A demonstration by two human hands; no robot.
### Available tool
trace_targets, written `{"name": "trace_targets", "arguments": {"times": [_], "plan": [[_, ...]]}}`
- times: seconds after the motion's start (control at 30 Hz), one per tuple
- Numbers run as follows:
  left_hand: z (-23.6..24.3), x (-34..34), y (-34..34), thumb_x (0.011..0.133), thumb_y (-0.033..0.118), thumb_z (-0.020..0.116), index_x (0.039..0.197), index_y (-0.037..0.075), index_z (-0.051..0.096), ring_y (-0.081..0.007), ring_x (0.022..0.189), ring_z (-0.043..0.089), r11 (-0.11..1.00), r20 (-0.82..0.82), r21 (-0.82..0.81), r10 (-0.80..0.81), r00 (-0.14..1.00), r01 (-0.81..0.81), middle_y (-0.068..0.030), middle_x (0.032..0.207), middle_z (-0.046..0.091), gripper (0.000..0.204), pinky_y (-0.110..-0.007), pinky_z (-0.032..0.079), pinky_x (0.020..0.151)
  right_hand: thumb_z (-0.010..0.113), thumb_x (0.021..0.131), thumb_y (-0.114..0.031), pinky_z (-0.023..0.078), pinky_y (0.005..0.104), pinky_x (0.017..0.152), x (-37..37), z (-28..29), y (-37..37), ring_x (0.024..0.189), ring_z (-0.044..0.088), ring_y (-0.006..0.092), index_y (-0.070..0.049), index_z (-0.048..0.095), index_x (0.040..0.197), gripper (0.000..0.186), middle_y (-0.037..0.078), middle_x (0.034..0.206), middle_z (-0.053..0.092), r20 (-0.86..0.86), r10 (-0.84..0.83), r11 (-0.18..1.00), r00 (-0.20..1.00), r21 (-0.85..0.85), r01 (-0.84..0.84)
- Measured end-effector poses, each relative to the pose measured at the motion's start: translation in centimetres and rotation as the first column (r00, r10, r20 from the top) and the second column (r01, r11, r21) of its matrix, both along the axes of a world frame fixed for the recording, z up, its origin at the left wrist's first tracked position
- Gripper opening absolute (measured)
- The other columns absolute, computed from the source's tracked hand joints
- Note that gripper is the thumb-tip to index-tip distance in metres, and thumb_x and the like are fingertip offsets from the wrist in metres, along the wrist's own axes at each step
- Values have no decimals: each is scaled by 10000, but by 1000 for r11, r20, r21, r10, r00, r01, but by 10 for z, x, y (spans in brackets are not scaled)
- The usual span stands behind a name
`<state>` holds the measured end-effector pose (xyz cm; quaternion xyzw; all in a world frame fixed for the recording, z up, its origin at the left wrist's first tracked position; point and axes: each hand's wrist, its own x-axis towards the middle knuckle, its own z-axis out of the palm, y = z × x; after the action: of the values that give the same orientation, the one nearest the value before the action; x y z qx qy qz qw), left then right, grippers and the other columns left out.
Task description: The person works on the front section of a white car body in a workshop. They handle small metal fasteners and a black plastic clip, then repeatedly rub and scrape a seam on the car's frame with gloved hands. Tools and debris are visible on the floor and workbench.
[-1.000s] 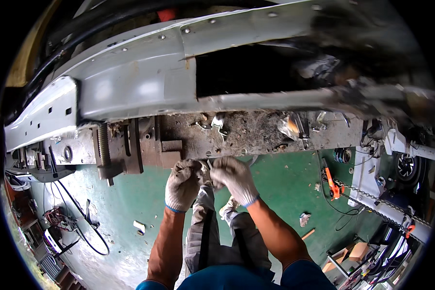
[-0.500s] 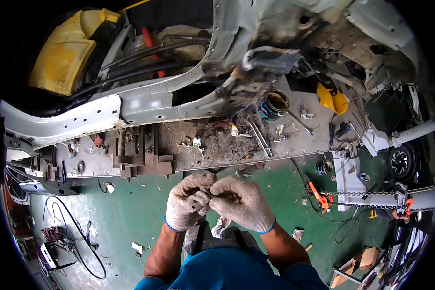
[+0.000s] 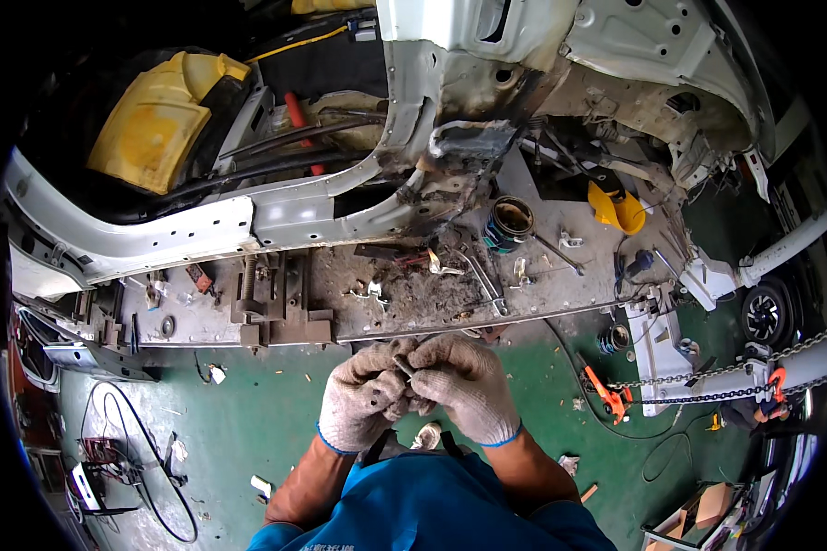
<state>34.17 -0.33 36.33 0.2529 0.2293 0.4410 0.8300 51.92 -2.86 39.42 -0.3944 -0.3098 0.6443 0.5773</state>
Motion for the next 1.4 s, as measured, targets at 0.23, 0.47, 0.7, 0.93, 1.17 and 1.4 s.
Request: {"name": "trace_targets", "arguments": {"times": [0.23,0.47,0.7,0.93,1.17,1.4], "plan": [[6,2,-13,918,104,774,1316,-54,656,-114,719,588,999,-25,35,26,999,-25,-94,1014,730,444,-257,487,645,690,902,-26,572,313,606,2,5,-14,704,696,188,42,656,1057,173,116,883,715,-209,13,997,978,-76,-30],[10,5,-22,880,117,825,1328,-59,639,-154,749,618,999,105,37,25,994,-29,-118,984,723,516,-282,499,665,722,879,6,568,285,634,-3,8,-27,741,694,153,17,660,1065,197,95,941,714,-65,-54,998,996,40,57],[4,6,-29,868,113,841,1303,-63,643,-163,768,630,996,97,44,70,993,-75,-113,960,716,510,-287,507,668,797,851,-16,563,244,674,-3,20,-38,798,706,125,0,725,1042,204,83,1031,715,546,-204,966,813,246,77],[2,12,-33,852,96,860,1258,-41,666,-165,785,660,999,160,-2,36,986,-36,-103,982,736,470,-289,528,663,820,821,-15,582,312,703,-2,39,-42,856,725,182,-28,754,1048,236,111,972,734,616,-414,848,670,529,37],[10,23,-33,848,84,860,1247,-34,672,-165,800,670,999,198,-34,-10,980,17,-98,991,743,457,-290,535,671,837,738,49,561,360,746,6,38,-40,895,702,258,-16,743,984,271,108,939,751,587,-581,713,563,701,5],[21,29,-33,866,92,843,1329,-59,637,-152,779,654,1000,119,5,-15,993,14,-103,986,738,529,-277,518,674,816,760,32,556,344,715,16,41,-39,847,692,222,-20,730,969,233,95,950,734,574,-605,660,553,750,-56]]}}
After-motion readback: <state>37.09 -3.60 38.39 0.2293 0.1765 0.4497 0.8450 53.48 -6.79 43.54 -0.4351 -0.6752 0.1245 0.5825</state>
